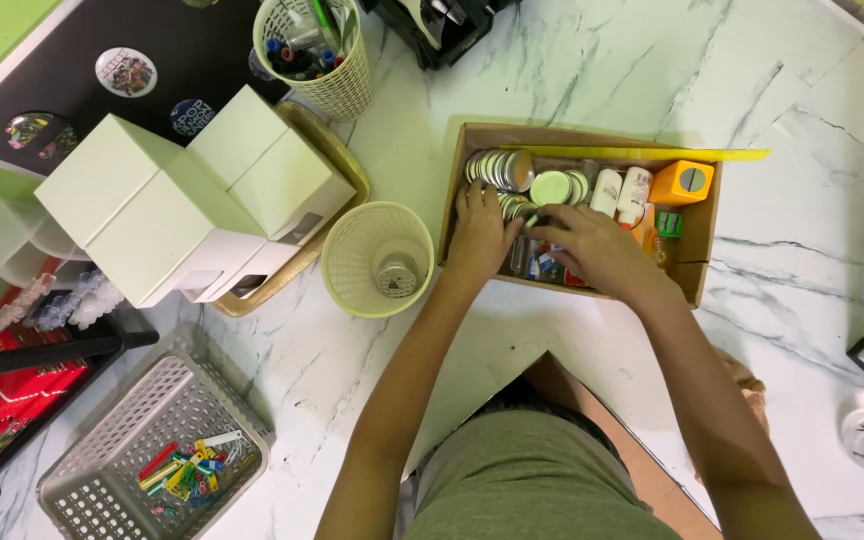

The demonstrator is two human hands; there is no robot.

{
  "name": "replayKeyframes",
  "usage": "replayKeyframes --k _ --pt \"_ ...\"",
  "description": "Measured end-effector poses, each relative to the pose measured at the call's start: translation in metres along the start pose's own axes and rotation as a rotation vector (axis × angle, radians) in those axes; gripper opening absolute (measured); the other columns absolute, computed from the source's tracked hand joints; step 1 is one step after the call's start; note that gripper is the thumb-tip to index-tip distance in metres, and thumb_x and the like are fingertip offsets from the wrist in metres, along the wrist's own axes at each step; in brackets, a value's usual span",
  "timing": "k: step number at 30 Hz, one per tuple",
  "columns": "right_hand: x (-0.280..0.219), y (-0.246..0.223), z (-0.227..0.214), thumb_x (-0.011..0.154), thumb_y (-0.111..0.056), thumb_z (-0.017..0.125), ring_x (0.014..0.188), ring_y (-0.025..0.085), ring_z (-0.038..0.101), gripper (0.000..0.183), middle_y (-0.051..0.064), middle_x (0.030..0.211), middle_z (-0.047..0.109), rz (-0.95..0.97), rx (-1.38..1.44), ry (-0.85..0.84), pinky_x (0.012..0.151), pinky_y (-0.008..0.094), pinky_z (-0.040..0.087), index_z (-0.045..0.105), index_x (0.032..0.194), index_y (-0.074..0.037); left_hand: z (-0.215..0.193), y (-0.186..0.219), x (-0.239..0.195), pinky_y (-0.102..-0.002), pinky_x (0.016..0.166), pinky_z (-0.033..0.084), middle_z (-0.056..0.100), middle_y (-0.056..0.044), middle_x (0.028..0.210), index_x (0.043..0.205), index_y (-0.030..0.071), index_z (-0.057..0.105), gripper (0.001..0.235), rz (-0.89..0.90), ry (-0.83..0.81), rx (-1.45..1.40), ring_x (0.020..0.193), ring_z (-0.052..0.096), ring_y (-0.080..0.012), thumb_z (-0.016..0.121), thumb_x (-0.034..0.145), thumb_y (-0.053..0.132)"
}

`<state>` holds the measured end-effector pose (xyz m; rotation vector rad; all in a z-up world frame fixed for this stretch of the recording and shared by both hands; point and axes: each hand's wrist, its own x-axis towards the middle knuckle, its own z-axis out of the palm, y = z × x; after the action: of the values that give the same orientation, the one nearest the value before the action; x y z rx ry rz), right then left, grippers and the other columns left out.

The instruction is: The person sorts various craft supplies from a cardboard box and a plastic basket onto a black rolling cart. They place metal tins, a yellow ruler, glue bottles, and small boxes into the cart's top shelf, then move the empty box to a nearby table.

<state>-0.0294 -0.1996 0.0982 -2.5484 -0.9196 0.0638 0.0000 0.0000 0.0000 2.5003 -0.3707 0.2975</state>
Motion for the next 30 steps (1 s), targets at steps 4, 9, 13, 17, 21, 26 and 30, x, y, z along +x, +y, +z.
replayKeyframes --k 4,9,13,17,21,26,30 --pt "-0.005 -0.004 -0.002 0.084 -0.013 0.070 0.111 0.031 0.062 0.034 0.012 0.127 0.066 -0.061 -0.021 0.090 0.095 0.043 0.050 0.072 0.118 -0.008 -0.006 0.005 0.012 -0.050 0.098 0.048 0.046 -0.035 0.134 0.130 -0.016 0.044 0.078 -0.087 -0.062 -0.029 0.121 0.048 -0.0499 0.084 0.079 0.027" --pt "-0.006 -0.006 -0.007 0.089 -0.023 0.071 0.104 0.027 0.061 0.023 0.006 0.108 0.070 0.038 -0.001 0.012 0.091 0.042 0.052 0.070 0.107 -0.009 -0.022 0.025 0.025 -0.051 0.086 0.052 0.051 -0.029 0.117 0.120 -0.008 0.047 0.072 -0.285 -0.187 -0.048 0.108 0.055 -0.0450 0.085 0.078 0.035" --pt "-0.001 0.011 0.016 0.095 -0.024 0.070 0.099 0.026 0.066 0.018 0.004 0.101 0.070 0.033 -0.030 0.044 0.087 0.042 0.056 0.069 0.107 -0.011 0.009 -0.001 0.019 -0.052 0.085 0.052 0.051 -0.032 0.117 0.128 -0.010 0.044 0.070 -0.268 -0.168 -0.068 0.108 0.054 -0.0479 0.080 0.085 0.032" --pt "0.018 0.026 0.034 0.094 -0.020 0.071 0.088 0.031 0.071 0.030 0.010 0.108 0.068 0.236 -0.110 0.022 0.069 0.045 0.057 0.064 0.121 -0.009 0.039 -0.030 0.011 -0.053 0.095 0.052 0.052 -0.033 0.120 0.122 -0.008 0.046 0.042 -0.164 -0.113 -0.008 0.112 0.056 -0.0497 0.069 0.093 0.012" --pt "0.043 0.027 0.033 0.066 -0.012 0.082 0.086 0.034 0.072 0.068 0.014 0.122 0.065 0.142 -0.160 0.018 0.063 0.044 0.058 0.056 0.128 -0.006 0.027 -0.023 0.012 -0.052 0.088 0.054 0.050 -0.033 0.119 0.115 -0.011 0.047 0.038 -0.169 -0.209 0.052 0.110 0.056 -0.0512 0.066 0.083 -0.006" --pt "0.056 0.049 0.053 0.071 -0.015 0.086 0.090 0.033 0.072 0.063 0.012 0.114 0.067 0.076 -0.156 -0.032 0.071 0.044 0.058 0.056 0.127 -0.008 0.011 -0.017 0.019 -0.049 0.086 0.055 0.049 -0.030 0.118 0.115 -0.009 0.047 0.056 -0.169 -0.281 0.111 0.108 0.057 -0.0479 0.077 0.067 -0.007" --pt "0.058 0.047 0.045 0.066 -0.015 0.088 0.098 0.034 0.069 0.067 0.010 0.116 0.068 0.047 -0.102 -0.087 0.077 0.046 0.057 0.057 0.125 -0.007 0.025 -0.027 0.020 -0.047 0.090 0.055 0.051 -0.029 0.117 0.116 -0.009 0.049 0.061 -0.115 -0.282 0.212 0.110 0.057 -0.0443 0.080 0.064 -0.006"
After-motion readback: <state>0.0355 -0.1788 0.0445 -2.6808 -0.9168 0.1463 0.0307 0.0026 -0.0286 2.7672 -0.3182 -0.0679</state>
